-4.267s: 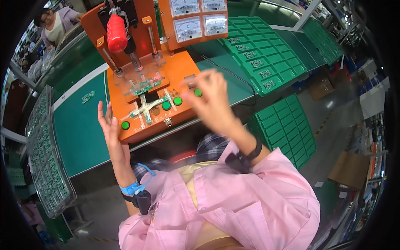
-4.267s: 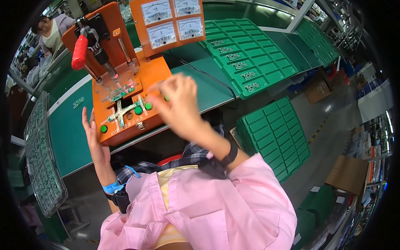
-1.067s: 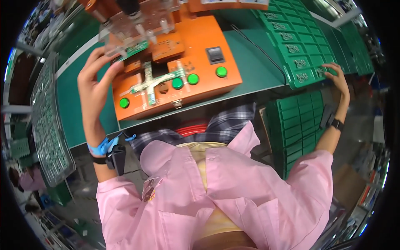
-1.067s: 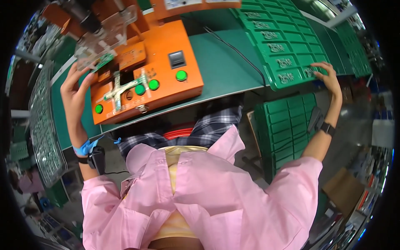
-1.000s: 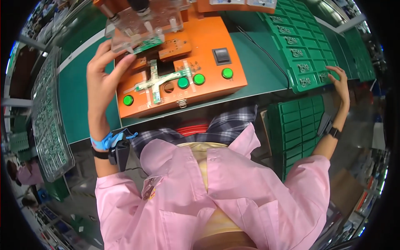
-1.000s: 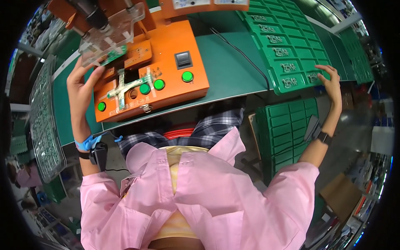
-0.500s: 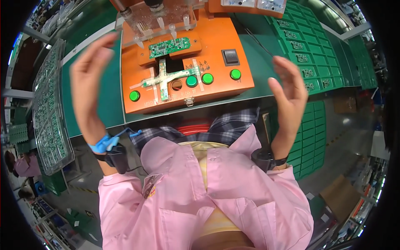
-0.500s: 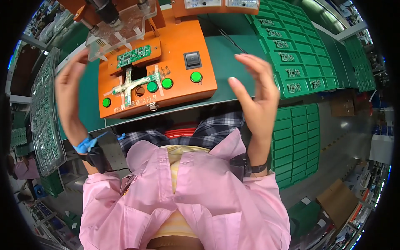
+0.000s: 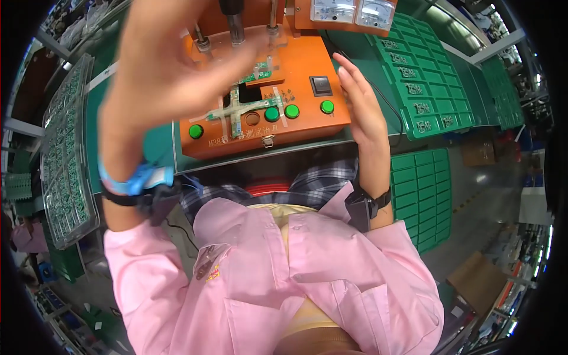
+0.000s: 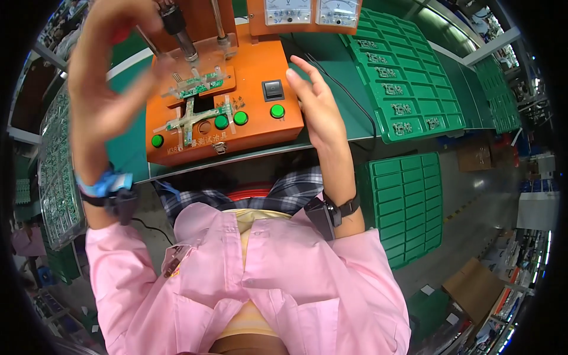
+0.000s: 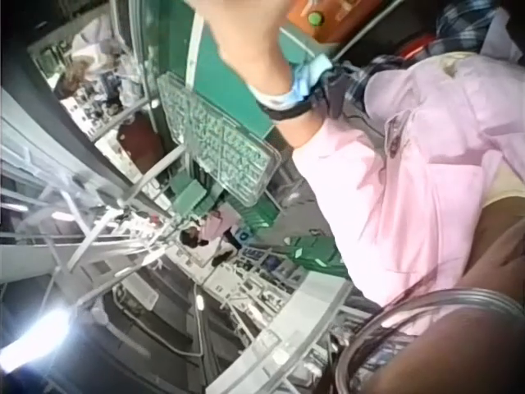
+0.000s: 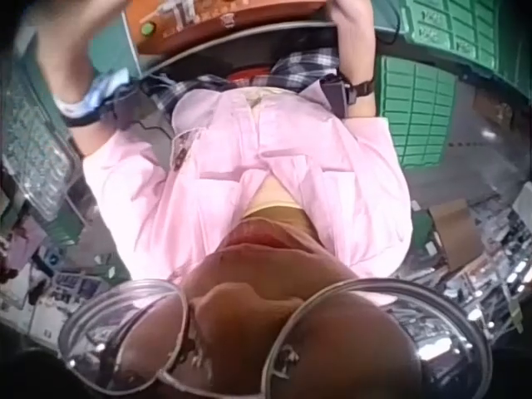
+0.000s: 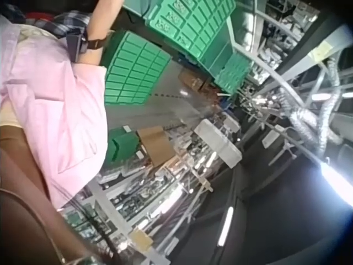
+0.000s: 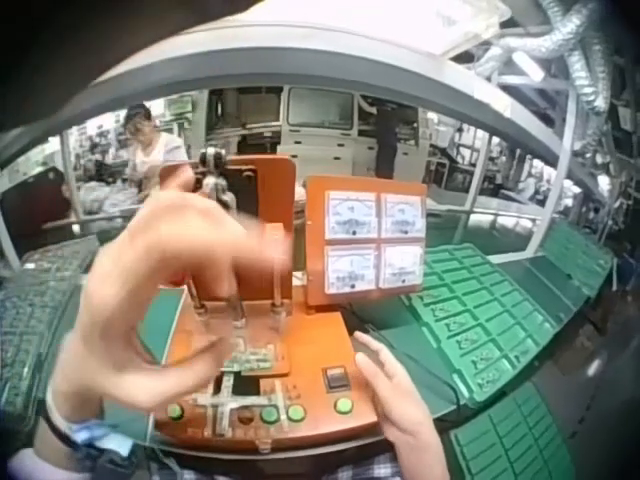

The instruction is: The person sorts circuit boards by hand, placing them onto a table. They then pick up a circuit board, place it into a testing machine, press buttons, and place the tested board into a green tray.

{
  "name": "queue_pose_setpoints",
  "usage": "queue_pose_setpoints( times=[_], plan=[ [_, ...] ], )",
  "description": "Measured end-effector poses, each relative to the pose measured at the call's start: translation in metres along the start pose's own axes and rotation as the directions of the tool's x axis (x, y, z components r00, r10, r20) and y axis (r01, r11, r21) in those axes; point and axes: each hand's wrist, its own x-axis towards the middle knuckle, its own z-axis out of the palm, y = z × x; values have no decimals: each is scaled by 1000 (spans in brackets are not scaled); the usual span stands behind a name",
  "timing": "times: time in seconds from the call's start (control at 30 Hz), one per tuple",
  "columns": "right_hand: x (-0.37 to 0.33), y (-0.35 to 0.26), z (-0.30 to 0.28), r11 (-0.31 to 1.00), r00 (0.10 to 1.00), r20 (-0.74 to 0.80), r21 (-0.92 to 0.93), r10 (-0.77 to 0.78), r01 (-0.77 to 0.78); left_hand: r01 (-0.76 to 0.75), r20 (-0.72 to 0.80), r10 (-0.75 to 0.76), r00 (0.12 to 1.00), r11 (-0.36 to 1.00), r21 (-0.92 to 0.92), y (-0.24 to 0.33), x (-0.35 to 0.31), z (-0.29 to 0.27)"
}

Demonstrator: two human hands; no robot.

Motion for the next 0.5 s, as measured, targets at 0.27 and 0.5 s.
queue_pose_setpoints(
  times=[0.27,0.5],
  plan=[
    [6,-4,-9,928,979,173,-335,-111,164,-46,-367,-52,929,967,-251,6,-45,35],
    [-56,-6,33,-59,652,393,-880,-649,472,402,-374,-638,673,740,-539,16,-148,34]
  ],
)
